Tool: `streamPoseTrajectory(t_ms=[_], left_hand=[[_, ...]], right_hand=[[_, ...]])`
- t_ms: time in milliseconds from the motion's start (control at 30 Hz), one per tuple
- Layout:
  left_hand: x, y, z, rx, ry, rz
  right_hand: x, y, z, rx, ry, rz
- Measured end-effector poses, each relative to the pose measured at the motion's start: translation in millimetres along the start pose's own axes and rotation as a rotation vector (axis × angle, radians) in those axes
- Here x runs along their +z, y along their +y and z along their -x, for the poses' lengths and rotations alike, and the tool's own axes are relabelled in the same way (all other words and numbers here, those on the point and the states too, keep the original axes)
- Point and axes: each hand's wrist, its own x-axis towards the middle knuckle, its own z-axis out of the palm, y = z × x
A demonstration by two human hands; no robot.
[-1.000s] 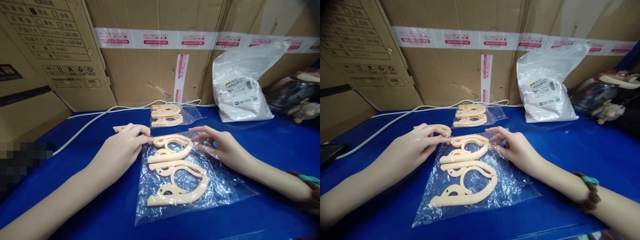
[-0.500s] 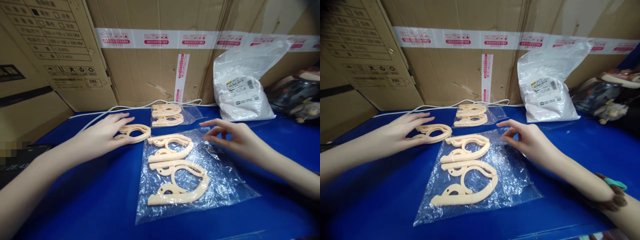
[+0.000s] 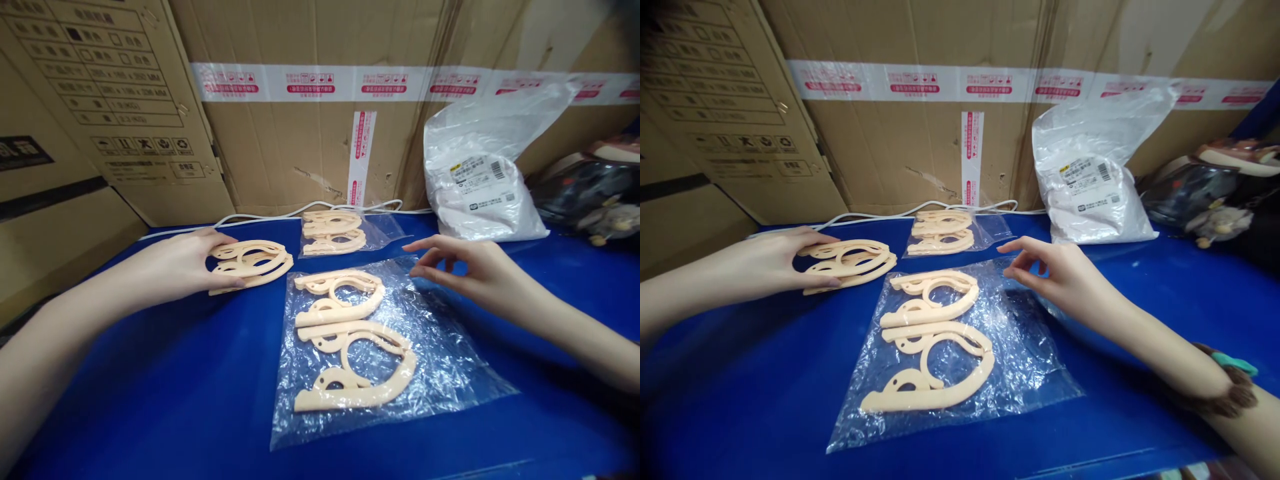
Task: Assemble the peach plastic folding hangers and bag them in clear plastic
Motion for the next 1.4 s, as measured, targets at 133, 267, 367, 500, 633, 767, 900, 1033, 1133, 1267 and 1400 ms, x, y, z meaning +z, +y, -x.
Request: streamPoseTrajectory(t_ms=[133,267,367,500,633,767,900,1033,1133,1267,1400], left_hand=[[3,-9,-2,-0.044,0.059,-0.019],[-8,12,0,-0.136,0.148,0.060],[-16,47,11,0.041,0.288,0.114],[-16,100,34,0.364,0.348,0.206],[-9,132,53,0.472,0.340,0.281],[1,140,57,0.497,0.334,0.360],[5,141,54,0.507,0.347,0.326],[2,129,54,0.475,0.138,0.312],[-1,112,56,0.430,-0.047,0.307],[-5,102,55,0.393,-0.234,0.329],[-8,109,52,0.390,-0.310,0.359]], right_hand=[[0,0,0,-0.016,0.010,0.005],[1,-8,4,-0.074,0.134,0.043],[4,-24,11,-0.208,0.249,0.120],[9,-47,23,-0.431,0.154,0.170],[12,-61,29,-0.603,0.015,0.238],[14,-66,29,-0.598,-0.042,0.242],[19,-67,30,-0.507,-0.054,0.220],[10,-59,26,-0.460,0.017,0.306],[-11,-40,21,-0.296,0.087,0.301],[-44,2,21,-0.054,-0.026,0.036],[-58,35,29,0.029,-0.168,0.036]])
